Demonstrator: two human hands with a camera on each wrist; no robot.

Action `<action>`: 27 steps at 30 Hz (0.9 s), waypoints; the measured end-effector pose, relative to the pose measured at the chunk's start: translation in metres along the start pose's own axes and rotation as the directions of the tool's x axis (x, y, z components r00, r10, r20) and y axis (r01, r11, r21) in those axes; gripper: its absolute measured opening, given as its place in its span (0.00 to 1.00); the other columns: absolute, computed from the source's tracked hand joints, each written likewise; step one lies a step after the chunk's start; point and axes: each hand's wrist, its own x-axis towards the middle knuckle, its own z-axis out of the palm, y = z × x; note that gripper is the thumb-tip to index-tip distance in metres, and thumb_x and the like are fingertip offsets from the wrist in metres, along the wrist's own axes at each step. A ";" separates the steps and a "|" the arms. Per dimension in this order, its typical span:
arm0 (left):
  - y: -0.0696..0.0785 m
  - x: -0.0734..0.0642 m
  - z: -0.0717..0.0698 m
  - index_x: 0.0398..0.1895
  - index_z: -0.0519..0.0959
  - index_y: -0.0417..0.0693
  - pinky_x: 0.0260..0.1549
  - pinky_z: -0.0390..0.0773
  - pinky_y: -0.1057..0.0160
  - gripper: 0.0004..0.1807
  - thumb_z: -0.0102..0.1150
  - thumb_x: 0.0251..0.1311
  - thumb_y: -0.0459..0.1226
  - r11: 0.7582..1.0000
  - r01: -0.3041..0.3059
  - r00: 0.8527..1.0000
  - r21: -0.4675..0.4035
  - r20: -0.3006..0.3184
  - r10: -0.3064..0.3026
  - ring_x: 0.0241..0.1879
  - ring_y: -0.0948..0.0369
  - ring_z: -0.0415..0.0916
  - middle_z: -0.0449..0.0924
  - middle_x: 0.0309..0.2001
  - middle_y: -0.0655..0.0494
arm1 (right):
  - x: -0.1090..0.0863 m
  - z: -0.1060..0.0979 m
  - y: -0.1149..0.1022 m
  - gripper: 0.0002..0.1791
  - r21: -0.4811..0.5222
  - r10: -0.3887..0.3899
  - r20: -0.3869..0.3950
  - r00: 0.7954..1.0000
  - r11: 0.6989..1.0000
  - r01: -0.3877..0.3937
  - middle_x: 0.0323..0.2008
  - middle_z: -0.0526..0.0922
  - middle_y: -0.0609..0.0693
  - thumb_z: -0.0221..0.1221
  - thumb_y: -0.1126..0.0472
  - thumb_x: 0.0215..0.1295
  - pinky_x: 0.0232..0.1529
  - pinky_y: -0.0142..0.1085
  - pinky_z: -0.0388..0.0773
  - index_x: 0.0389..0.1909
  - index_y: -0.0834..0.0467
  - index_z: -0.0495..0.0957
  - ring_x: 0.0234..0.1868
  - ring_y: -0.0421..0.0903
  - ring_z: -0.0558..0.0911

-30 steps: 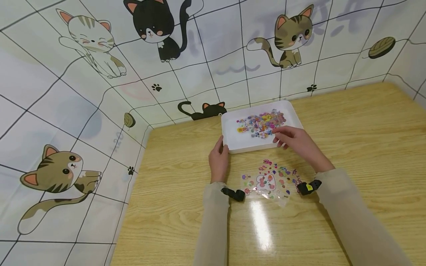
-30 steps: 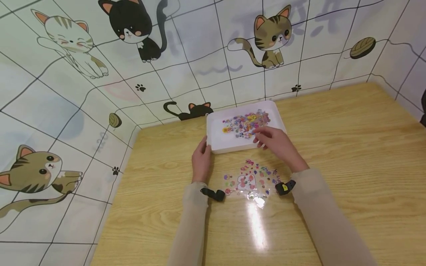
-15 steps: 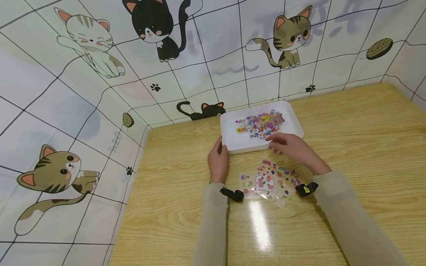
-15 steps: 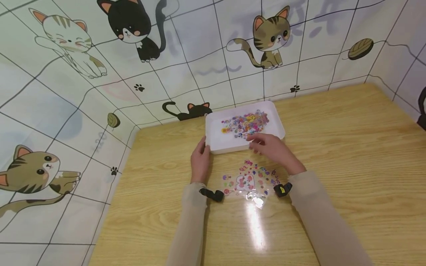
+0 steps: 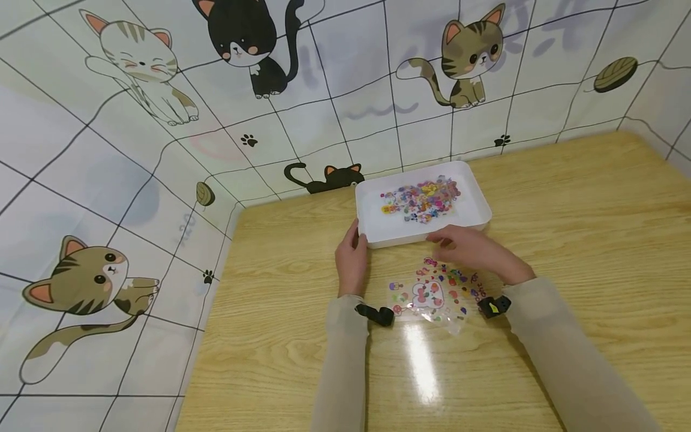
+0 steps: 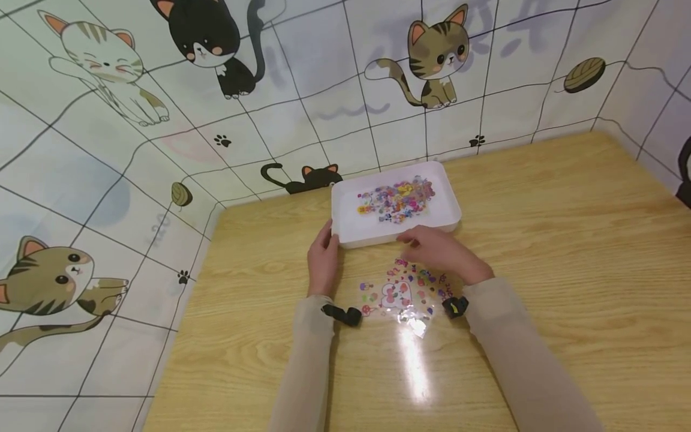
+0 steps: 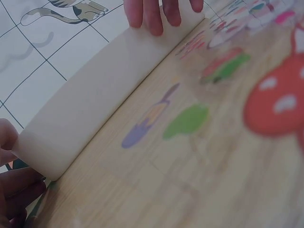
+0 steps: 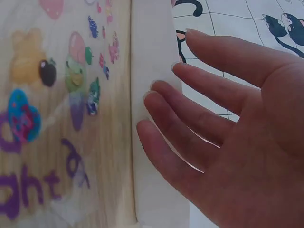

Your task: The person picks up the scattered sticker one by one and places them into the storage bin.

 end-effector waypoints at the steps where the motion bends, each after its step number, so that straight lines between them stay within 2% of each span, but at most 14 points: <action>1: 0.000 0.000 0.000 0.61 0.66 0.62 0.54 0.64 0.65 0.22 0.45 0.62 0.44 1.000 -0.001 1.000 0.000 -0.001 0.001 0.57 0.71 0.61 0.68 0.56 0.69 | 0.000 0.001 0.000 0.25 -0.011 0.002 0.011 1.000 1.000 -0.002 0.51 0.72 0.59 0.56 0.57 0.60 0.47 0.48 0.70 0.58 0.62 0.67 0.50 0.54 0.72; 5: 0.000 0.000 0.000 0.61 0.66 0.62 0.54 0.64 0.66 0.22 0.45 0.62 0.44 1.000 0.001 1.000 -0.001 -0.002 -0.001 0.57 0.71 0.62 0.68 0.56 0.68 | 0.002 0.006 -0.003 0.29 -0.056 0.027 0.057 0.998 0.998 -0.024 0.53 0.69 0.60 0.59 0.58 0.57 0.48 0.49 0.69 0.60 0.61 0.65 0.51 0.55 0.69; 9: 0.000 0.000 0.000 0.61 0.66 0.61 0.54 0.65 0.65 0.23 0.45 0.62 0.44 1.000 0.005 1.000 -0.008 -0.003 -0.005 0.56 0.70 0.62 0.69 0.56 0.67 | 0.005 0.010 -0.004 0.32 -0.127 0.060 0.083 0.995 0.991 -0.050 0.52 0.68 0.60 0.62 0.57 0.53 0.44 0.45 0.70 0.59 0.61 0.66 0.45 0.52 0.70; 12: 0.001 0.000 0.000 0.62 0.66 0.61 0.54 0.65 0.65 0.23 0.45 0.62 0.44 1.000 0.006 1.000 -0.006 -0.004 -0.006 0.57 0.70 0.62 0.69 0.56 0.67 | 0.006 0.013 -0.004 0.33 -0.191 0.063 0.086 0.994 0.981 -0.046 0.52 0.65 0.63 0.65 0.56 0.50 0.42 0.45 0.70 0.58 0.62 0.67 0.45 0.52 0.69; 15: 0.000 0.000 0.000 0.61 0.66 0.61 0.54 0.65 0.65 0.23 0.45 0.62 0.44 1.000 0.004 1.000 -0.001 -0.003 -0.004 0.57 0.70 0.62 0.69 0.56 0.67 | 0.005 0.016 -0.005 0.35 -0.242 0.053 0.089 0.995 0.970 -0.030 0.54 0.62 0.65 0.66 0.55 0.48 0.45 0.47 0.69 0.58 0.62 0.68 0.48 0.55 0.68; 20: -0.001 0.001 0.000 0.61 0.66 0.64 0.54 0.64 0.65 0.22 0.45 0.62 0.45 1.000 0.001 1.000 -0.004 0.001 -0.001 0.57 0.70 0.62 0.69 0.56 0.68 | 0.002 0.018 -0.010 0.36 -0.258 0.063 0.092 0.994 0.965 -0.037 0.54 0.63 0.63 0.66 0.55 0.48 0.48 0.49 0.68 0.58 0.62 0.67 0.51 0.56 0.67; 27: -0.001 0.001 0.001 0.61 0.66 0.63 0.53 0.65 0.65 0.22 0.45 0.62 0.44 1.000 0.003 1.000 -0.009 -0.002 -0.003 0.56 0.70 0.63 0.69 0.56 0.66 | 0.001 0.019 -0.011 0.34 -0.269 0.082 0.076 0.994 0.961 -0.059 0.49 0.66 0.59 0.67 0.56 0.46 0.44 0.46 0.70 0.56 0.61 0.69 0.46 0.52 0.68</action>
